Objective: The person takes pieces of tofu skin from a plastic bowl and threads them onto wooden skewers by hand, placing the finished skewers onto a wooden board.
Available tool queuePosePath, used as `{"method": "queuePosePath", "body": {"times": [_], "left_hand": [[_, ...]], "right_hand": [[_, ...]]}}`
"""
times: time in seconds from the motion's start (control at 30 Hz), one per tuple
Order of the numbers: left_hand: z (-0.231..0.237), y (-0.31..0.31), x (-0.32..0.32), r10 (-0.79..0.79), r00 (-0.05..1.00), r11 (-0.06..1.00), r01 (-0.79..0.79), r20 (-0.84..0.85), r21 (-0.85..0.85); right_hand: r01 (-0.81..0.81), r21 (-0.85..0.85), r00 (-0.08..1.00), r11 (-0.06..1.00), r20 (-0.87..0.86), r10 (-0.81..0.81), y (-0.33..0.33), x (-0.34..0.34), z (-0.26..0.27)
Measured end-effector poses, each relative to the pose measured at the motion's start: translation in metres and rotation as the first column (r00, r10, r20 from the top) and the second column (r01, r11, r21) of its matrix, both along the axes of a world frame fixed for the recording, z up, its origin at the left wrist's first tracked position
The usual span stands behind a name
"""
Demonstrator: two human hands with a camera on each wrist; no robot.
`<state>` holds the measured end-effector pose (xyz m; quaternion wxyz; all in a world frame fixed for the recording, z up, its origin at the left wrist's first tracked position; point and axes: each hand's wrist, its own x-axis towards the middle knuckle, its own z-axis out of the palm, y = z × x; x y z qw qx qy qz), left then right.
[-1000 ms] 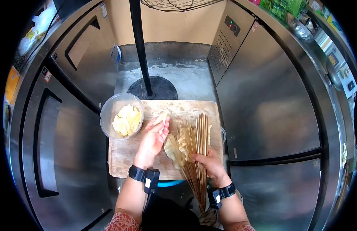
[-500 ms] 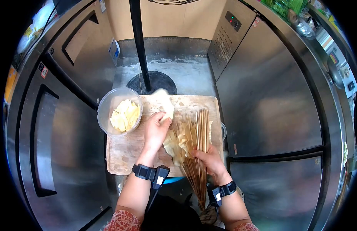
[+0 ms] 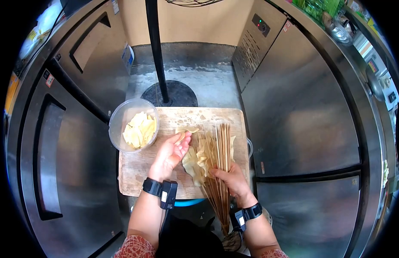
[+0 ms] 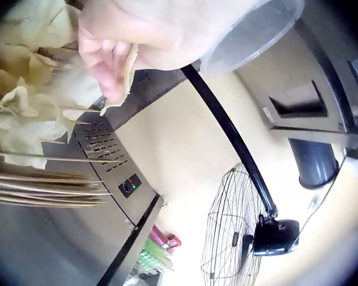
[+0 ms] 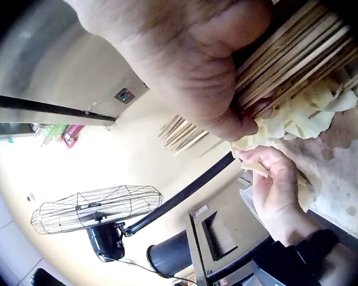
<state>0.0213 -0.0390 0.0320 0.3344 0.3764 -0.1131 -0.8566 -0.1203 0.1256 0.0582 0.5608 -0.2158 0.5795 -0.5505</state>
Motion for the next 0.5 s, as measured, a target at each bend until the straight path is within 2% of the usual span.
{"method": "queuePosePath", "body": {"times": [0.07, 0.1, 0.2, 0.3, 0.4, 0.5], "left_hand": [[-0.004, 0.003, -0.003, 0.022, 0.992, 0.987, -0.002, -0.124, 0.162], [-0.005, 0.004, -0.003, 0.038, 0.982, 0.982, -0.003, -0.184, 0.188], [-0.002, 0.005, -0.003, 0.174, 0.871, 0.926, 0.014, -0.459, 0.377], [0.004, 0.005, -0.001, 0.287, 0.835, 0.904, -0.075, -0.469, 0.421], [-0.005, 0.006, -0.002, 0.163, 0.962, 0.975, -0.123, -0.220, 0.187], [-0.006, 0.009, -0.011, 0.181, 0.983, 0.977, -0.179, 0.013, -0.119]], "right_hand": [[0.004, -0.008, 1.000, 1.000, -0.003, -0.004, 0.000, 0.001, 0.000], [-0.016, -0.002, 1.000, 1.000, 0.000, 0.016, 0.001, -0.001, -0.002], [-0.018, -0.020, 1.000, 1.000, 0.004, 0.018, 0.000, 0.001, 0.001], [-0.012, -0.043, 1.000, 0.999, 0.005, 0.012, 0.000, 0.002, 0.001], [-0.055, -0.001, 0.998, 0.998, 0.003, 0.055, 0.000, 0.001, -0.004], [-0.095, 0.022, 0.995, 0.995, 0.022, 0.094, -0.001, 0.002, 0.005]]}}
